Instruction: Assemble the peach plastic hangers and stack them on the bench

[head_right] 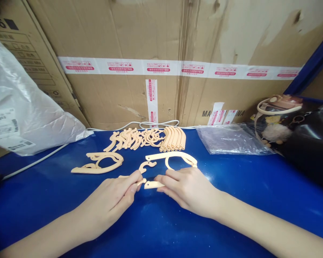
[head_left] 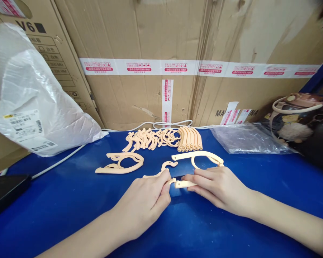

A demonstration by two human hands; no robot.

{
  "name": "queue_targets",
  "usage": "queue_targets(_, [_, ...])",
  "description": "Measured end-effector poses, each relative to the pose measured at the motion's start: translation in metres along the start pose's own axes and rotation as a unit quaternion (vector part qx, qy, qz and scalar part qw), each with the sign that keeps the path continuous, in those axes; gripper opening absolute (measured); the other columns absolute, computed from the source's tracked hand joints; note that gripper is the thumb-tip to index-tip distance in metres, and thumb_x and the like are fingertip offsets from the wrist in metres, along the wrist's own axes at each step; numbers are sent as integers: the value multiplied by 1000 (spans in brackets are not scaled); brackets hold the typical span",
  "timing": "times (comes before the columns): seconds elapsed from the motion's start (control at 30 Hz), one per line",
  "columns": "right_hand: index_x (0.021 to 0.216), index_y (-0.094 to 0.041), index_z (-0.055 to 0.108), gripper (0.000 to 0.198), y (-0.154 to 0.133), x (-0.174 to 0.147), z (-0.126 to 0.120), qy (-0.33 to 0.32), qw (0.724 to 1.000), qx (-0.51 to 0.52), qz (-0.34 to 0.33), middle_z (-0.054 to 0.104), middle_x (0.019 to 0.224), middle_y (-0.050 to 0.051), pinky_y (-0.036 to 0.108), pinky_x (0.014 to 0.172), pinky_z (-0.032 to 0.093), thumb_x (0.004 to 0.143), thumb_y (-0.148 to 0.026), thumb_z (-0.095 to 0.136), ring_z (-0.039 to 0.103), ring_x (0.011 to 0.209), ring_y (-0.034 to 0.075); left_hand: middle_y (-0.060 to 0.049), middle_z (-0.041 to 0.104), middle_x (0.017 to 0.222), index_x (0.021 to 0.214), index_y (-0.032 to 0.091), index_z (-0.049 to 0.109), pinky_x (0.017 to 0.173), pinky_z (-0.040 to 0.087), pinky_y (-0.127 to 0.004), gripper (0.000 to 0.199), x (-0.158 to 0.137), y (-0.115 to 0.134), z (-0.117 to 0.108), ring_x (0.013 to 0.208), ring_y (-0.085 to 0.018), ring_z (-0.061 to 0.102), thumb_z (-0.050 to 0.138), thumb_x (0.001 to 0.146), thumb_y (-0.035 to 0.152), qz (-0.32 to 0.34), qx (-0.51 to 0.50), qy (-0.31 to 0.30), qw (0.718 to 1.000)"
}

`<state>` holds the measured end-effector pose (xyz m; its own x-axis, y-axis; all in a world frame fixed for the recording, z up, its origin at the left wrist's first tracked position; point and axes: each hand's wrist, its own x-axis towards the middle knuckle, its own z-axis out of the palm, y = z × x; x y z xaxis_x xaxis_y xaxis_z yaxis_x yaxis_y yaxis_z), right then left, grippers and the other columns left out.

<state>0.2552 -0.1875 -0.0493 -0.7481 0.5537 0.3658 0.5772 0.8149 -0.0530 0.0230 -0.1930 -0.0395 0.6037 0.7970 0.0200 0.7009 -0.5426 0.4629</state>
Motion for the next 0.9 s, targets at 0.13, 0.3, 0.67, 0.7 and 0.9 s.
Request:
queue_targets(0.13, [111, -18, 60, 32, 0, 0, 2, 9, 1000, -17, -11, 63, 76, 1, 25, 54, 37, 101, -32, 33, 57, 59, 12, 3, 53, 69, 81, 23, 38, 53, 30, -27, 28, -1, 0, -1, 59, -18, 51, 19, 98, 34, 10, -1, -3, 1000])
queue_targets(0.3, [111, -18, 60, 30, -2, 0, 4, 18, 999, -35, -15, 61, 73, 0, 26, 52, 34, 101, -31, 34, 55, 57, 12, 3, 56, 71, 81, 22, 39, 52, 30, -26, 21, -3, 2, -1, 60, -18, 54, 29, 97, 32, 43, 41, -4, 998])
queue_targets(0.67, [109, -18, 60, 31, -9, 0, 2, 35, 999, -27, -26, 60, 71, 0, 25, 52, 35, 101, -32, 34, 55, 56, 12, 1, 65, 63, 84, 19, 42, 40, 26, -25, 19, 1, -1, 11, 49, -20, 64, 53, 93, 31, 111, 250, 87, 958])
queue_targets(0.7, [109, -18, 60, 31, -10, 0, 2, 37, 999, -30, -26, 60, 71, 0, 25, 51, 34, 101, -32, 34, 55, 55, 12, 2, 65, 62, 84, 19, 42, 39, 25, -25, 19, 1, -1, 11, 48, -20, 64, 53, 93, 32, 116, 254, 96, 955])
queue_targets(0.9, [110, -17, 60, 31, -9, -1, 3, 23, 999, -16, -23, 63, 75, 1, 26, 52, 36, 101, -31, 34, 57, 57, 12, 2, 62, 60, 80, 19, 41, 37, 27, -24, 24, 0, -7, 12, 45, -17, 62, 41, 98, 35, 152, 293, 124, 936])
